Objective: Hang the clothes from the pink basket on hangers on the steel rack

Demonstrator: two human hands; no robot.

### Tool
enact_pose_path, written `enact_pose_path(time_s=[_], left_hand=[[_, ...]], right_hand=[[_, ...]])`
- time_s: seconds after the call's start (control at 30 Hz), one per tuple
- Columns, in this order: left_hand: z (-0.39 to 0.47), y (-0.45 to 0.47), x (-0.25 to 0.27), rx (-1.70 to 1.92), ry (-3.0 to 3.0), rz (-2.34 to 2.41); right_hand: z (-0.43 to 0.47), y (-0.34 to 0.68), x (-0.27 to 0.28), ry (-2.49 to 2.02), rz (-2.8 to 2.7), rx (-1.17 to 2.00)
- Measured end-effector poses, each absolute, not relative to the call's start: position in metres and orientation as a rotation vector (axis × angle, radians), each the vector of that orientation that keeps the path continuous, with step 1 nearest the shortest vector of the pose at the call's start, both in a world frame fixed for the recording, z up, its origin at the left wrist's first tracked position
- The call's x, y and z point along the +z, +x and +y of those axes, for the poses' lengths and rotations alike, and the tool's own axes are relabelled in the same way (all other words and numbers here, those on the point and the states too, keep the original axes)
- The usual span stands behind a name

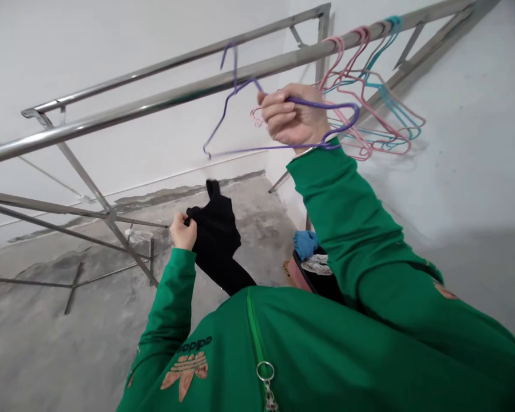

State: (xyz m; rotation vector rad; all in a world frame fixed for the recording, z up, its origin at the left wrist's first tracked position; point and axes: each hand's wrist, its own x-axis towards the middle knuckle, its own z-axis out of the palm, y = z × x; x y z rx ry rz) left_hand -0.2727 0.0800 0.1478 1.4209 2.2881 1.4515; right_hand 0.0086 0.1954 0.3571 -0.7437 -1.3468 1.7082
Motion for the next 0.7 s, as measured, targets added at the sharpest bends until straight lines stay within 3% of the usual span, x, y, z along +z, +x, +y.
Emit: enact_pose_path(time_s=[0.1, 0.37, 0.5, 0.63, 0.7], left_hand=[[0.088, -0.281, 0.155, 1.464, 1.365, 2.27], [0.03, -0.257, 0.157, 1.488, 1.337, 1.792], [0.01, -0.249, 0.18, 1.627, 1.108, 1.577], [0.004, -0.242, 0.206, 1.789, 0.979, 1.38], [0.005, -0.23, 0.214, 1.864, 0.981, 1.285]], right_hand=[[0.205, 0.034, 0.354, -0.953, -1.392, 1.504], [0.22, 0.073, 0.297, -1.107, -1.259, 1.371], [0.22, 0.095, 0.285, -1.37, -1.377, 0.969], [0.176, 0.094, 0.26, -1.398, -1.586, 0.218], [0.132, 0.071, 0.23, -1.206, -1.783, 0.244]])
